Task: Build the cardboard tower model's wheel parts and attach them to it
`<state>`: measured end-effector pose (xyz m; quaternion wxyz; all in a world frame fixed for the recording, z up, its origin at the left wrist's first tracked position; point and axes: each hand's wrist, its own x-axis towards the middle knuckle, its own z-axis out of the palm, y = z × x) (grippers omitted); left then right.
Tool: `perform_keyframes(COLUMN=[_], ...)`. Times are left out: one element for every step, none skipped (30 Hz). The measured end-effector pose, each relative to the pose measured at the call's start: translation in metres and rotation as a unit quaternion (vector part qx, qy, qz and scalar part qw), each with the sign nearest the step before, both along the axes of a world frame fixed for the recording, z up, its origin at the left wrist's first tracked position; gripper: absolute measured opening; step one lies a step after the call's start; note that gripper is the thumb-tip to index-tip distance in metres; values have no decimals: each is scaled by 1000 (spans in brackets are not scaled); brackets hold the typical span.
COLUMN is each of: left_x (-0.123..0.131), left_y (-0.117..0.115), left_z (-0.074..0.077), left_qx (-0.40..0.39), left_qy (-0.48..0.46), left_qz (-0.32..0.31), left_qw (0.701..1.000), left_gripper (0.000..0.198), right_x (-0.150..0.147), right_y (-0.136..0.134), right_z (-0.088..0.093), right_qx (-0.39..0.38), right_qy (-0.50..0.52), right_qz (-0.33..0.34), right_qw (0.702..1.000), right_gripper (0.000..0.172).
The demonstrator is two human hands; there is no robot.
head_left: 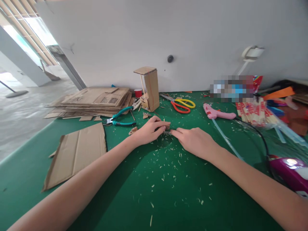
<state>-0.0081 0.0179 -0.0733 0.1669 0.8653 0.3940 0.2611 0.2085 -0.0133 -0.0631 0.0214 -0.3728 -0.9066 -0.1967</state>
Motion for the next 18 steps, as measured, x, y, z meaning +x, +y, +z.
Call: perform_keyframes(left_x=[0, 0, 0, 0, 0, 0, 0, 0, -1, -1, -1, -1, -1, -1, 0, 0, 0, 0], left_y=[0, -1, -1, -1, -1, -1, 0, 1, 1, 1, 2, 1, 1, 1, 0, 0, 0, 0], left_z=[0, 0, 0, 0, 0, 0, 0, 0, 0, 0, 1, 1, 1, 2, 2, 1, 1, 0], left_qx=[3, 6, 8, 10, 11, 9, 3, -7, -17, -25, -28, -27, -22, -17, -13, -10, -5, 1], left_qy=[3, 5, 6, 6, 4, 0, -4, -7, -10, -13, -14, -15, -15, -16, -17, -19, -23, -27], left_qz=[2, 2, 0, -4, -9, -16, -24, -31, -35, -36, -36, -34, -31, -30, -31, -33, -36, -38], left_qw=[1000, 1000, 1000, 1000, 1000, 1000, 1000, 999, 999, 999, 999, 999, 999, 999, 999, 999, 999, 999], left_gripper=[37, 37, 37, 37, 37, 37, 37, 37, 38, 39, 40, 40, 39, 39, 39, 38, 38, 36], right_x=[0, 0, 1, 1, 0, 0, 0, 0, 0, 1, 1, 2, 3, 3, 3, 3, 3, 2], right_y=[0, 1, 1, 1, 1, 1, 1, 1, 1, 1, 1, 1, 2, 2, 3, 3, 3, 3], right_z=[-1, -2, -3, -5, -6, -6, -6, -6, -5, -4, -4, -3, -3, -4, -5, -6, -7, -8], right_qx=[0, 3, 7, 12, 15, 17, 15, 9, 1, -11, -23, -37, -49, -60, -66, -66, -58, -45], right_qy=[4, 9, 13, 17, 20, 23, 23, 22, 20, 20, 24, 33, 45, 59, 70, 77, 79, 76], right_qz=[-2, -7, -14, -21, -28, -34, -37, -36, -32, -26, -19, -12, -7, -4, -6, -10, -16, -24], right_qw=[1000, 1000, 1000, 1000, 999, 999, 999, 999, 999, 999, 999, 999, 998, 996, 995, 995, 995, 996], right_gripper=[35, 35, 35, 36, 36, 37, 37, 37, 37, 37, 36, 34, 32, 31, 30, 29, 29, 29])
